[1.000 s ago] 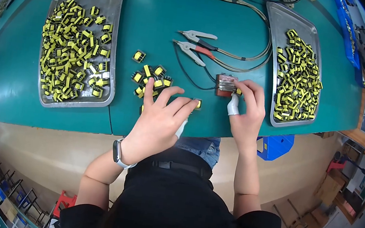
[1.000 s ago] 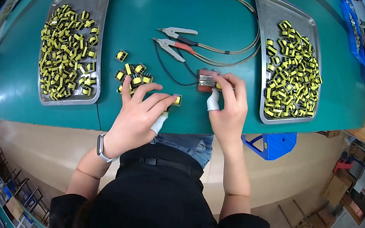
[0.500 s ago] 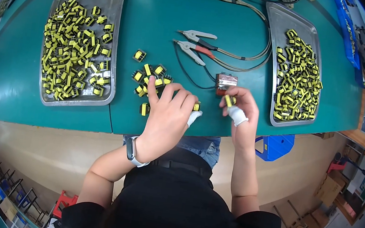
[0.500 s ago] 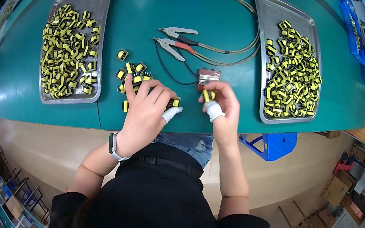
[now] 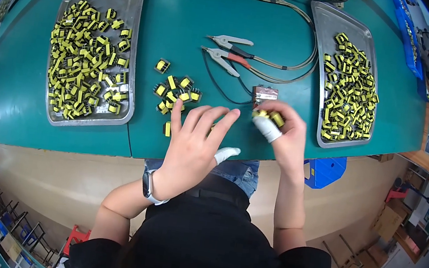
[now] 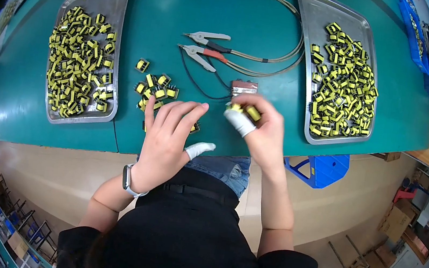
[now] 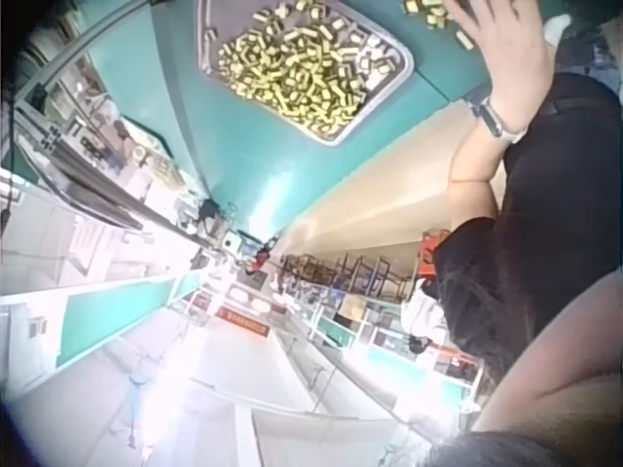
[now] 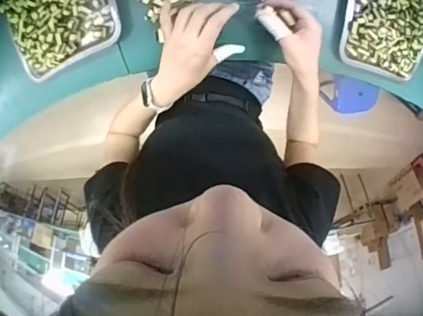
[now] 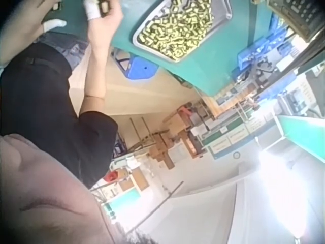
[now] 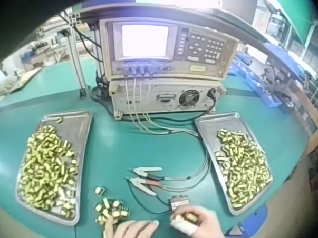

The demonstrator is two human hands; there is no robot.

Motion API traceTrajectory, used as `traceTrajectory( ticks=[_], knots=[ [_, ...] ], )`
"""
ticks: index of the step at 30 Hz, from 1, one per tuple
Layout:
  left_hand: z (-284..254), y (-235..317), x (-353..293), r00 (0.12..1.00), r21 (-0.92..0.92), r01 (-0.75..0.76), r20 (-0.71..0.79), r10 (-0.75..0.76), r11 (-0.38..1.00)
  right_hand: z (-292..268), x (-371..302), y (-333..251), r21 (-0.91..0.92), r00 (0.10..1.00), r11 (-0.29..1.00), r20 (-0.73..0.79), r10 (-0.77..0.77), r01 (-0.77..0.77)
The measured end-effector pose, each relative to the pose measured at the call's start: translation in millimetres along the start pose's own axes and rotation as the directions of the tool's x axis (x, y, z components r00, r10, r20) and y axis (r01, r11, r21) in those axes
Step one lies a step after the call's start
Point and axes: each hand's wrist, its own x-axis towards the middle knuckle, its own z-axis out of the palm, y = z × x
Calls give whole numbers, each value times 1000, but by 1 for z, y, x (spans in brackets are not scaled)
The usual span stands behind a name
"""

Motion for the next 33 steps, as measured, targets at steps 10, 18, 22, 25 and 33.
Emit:
traceTrajectory(
  ticks=[10,18,22,25,33],
  knots=[
    [10,-10,-12,994,92,26,105,-36,995,-11,18,15,-703,796,533,77,-600,470],
    [8,-10,-8,998,-227,19,-60,-34,974,-5,19,14,-585,828,677,-15,-560,447],
    [1,-6,-10,992,-409,3,-110,-53,912,5,-2,-1,428,985,890,139,106,-156],
    [2,-4,-11,990,-503,-7,-122,-63,864,23,-15,0,592,888,674,399,230,-441],
    [3,-9,-27,961,-397,-124,-275,11,909,28,-17,-6,360,955,889,194,226,-284]
  ],
)
